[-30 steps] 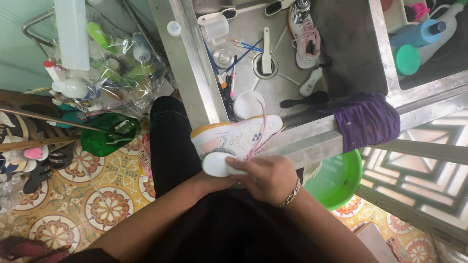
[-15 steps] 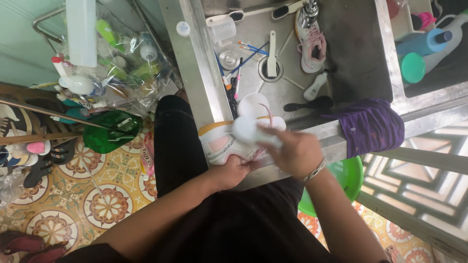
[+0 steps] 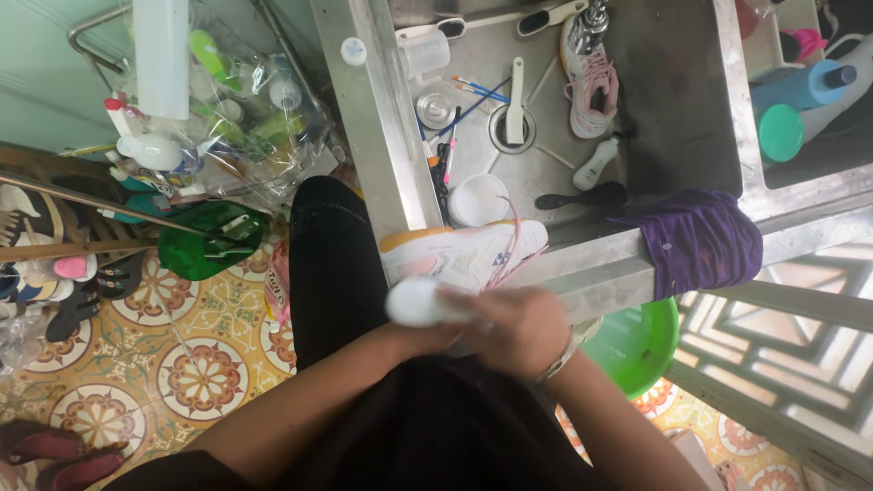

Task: Clean a pair of athletic shoes using a brush, soap, and water at a sink.

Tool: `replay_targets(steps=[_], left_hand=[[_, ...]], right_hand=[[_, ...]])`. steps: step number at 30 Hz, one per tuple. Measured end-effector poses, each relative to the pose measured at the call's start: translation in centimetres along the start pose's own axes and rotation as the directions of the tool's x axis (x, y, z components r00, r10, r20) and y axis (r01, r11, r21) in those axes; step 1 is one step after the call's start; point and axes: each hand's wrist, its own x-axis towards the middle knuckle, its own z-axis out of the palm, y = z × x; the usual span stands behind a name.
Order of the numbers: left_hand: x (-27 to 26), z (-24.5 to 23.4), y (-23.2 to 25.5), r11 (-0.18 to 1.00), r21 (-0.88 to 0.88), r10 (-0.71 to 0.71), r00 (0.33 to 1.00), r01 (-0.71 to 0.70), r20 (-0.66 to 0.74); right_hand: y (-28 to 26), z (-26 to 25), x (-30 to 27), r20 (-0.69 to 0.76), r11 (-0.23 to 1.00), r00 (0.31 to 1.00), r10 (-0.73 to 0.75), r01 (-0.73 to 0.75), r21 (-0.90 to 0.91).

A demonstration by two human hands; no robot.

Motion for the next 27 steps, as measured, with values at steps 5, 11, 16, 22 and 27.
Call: replay_targets(steps=[5, 11, 16, 22, 27], left_hand=[[-0.7, -0.2, 2.6, 0.995, -0.056, -0.081, 0.995, 0.078, -0.051], [-0.9, -0.8, 2.9, 0.961, 0.169, 0.236, 0.968, -0.219, -0.087], [-0.7, -0.6, 1.3, 0.998, -0.018, -0.056, 0.998, 0.056, 0.007], [-1.6, -1.6, 2.2, 0.963, 0.257, -0.070, 0.996, 0.083, -0.057], [-1.7, -1.8, 2.9, 0.996, -0.004, 0.092, 0.992, -0.092, 0.080]], right_hand=[[2.9, 0.5, -1.8, -0.143, 0.974, 0.964, 0.226, -0.226, 0.013], [4.6, 0.7, -3.5, -0.238, 0.988, 0.961, 0.138, -0.149, -0.030], [2.6, 2.0, -4.1, -0.162, 0.970, 0.957, 0.241, -0.236, 0.051], [5.2, 2.3, -5.6, -0.290, 0.938, 0.897, 0.333, -0.346, 0.008], [1.6, 1.6, -4.4, -0.208, 0.991, 0.969, 0.131, -0.130, 0.016]])
